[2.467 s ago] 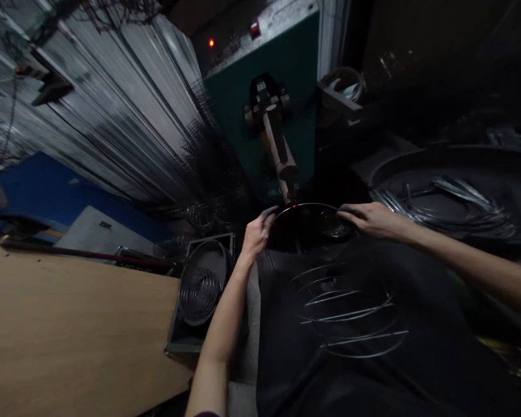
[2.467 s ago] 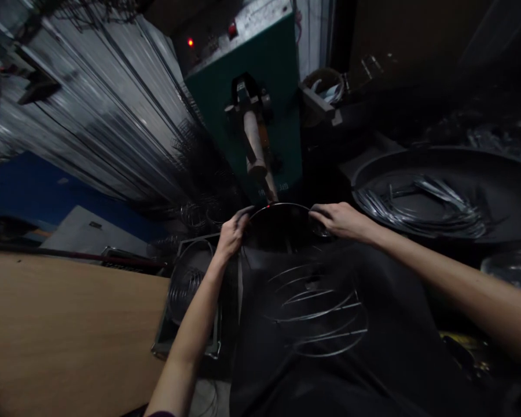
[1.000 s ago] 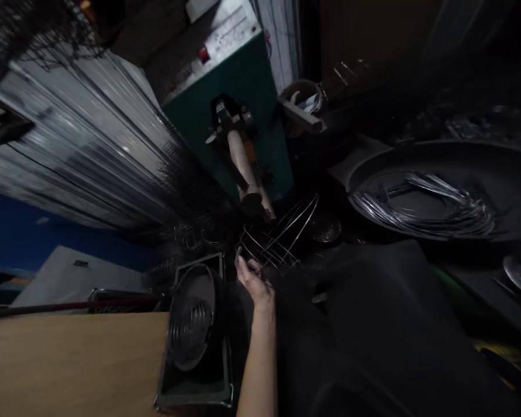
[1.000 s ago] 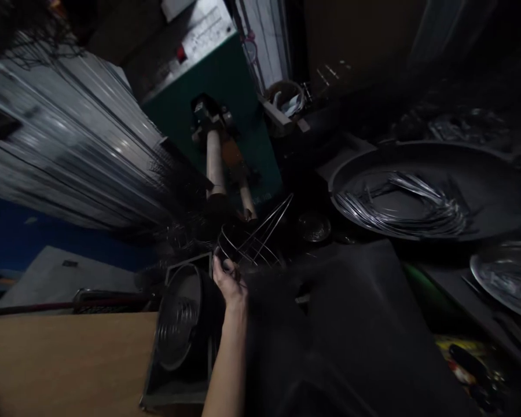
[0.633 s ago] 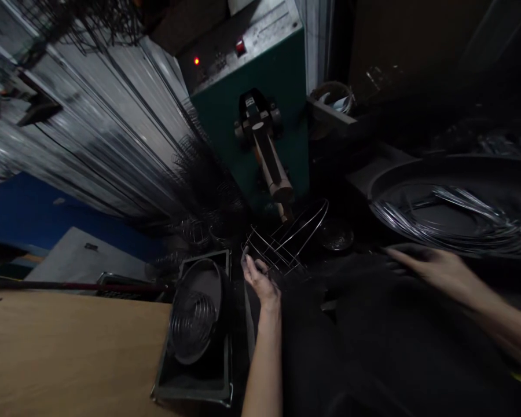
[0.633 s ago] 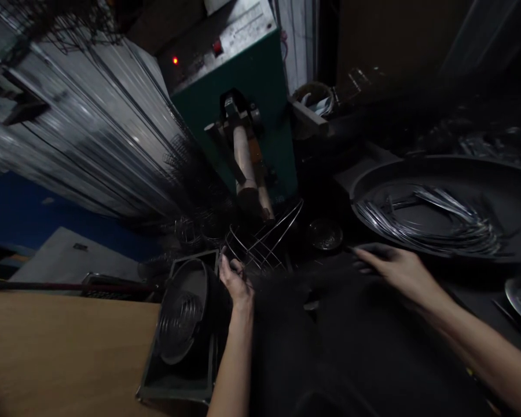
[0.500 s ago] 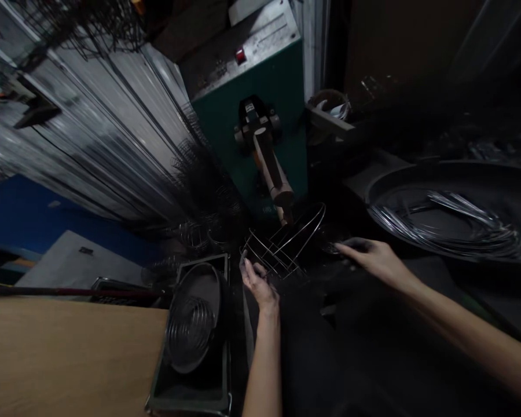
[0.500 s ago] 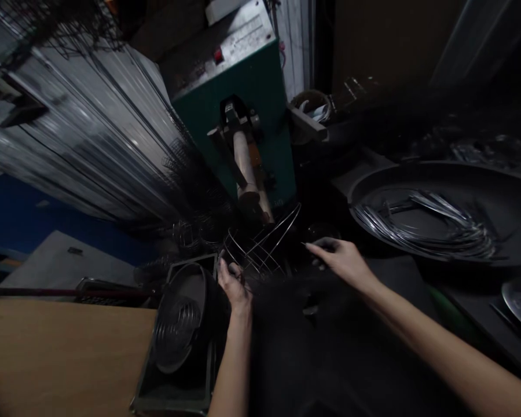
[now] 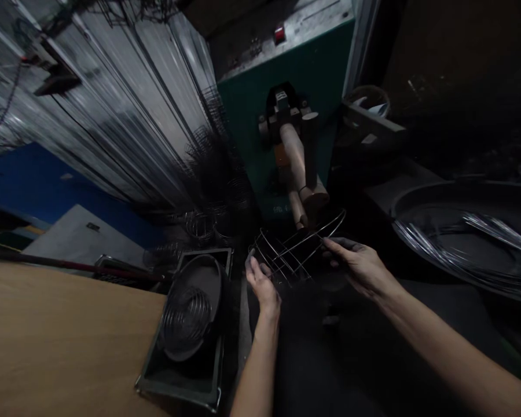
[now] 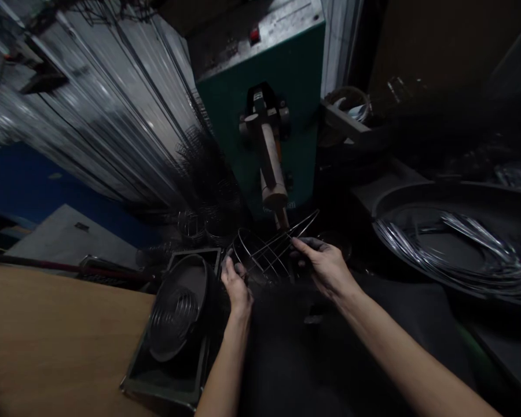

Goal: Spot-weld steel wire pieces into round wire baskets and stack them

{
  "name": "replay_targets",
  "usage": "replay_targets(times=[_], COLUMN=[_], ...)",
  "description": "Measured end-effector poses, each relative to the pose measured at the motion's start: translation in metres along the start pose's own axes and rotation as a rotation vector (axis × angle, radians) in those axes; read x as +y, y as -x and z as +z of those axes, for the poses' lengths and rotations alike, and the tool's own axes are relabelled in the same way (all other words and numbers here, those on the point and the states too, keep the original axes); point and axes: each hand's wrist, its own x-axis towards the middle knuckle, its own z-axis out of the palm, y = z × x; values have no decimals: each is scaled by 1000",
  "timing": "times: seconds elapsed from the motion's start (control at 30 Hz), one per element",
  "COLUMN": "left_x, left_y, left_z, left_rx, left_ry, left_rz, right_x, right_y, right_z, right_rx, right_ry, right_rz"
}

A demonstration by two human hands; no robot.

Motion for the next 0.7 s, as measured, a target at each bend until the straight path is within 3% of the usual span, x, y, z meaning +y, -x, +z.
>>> replay_targets(times=[0.7], left_x=[4], left_y=[-4], left_z=[10], left_rx=[-73], left_ry=[-73], left_rz=[-30], right_x=[3], right_y=[-8], right_z=[8], right_rx=[69], right_ry=[30], right_rz=[10])
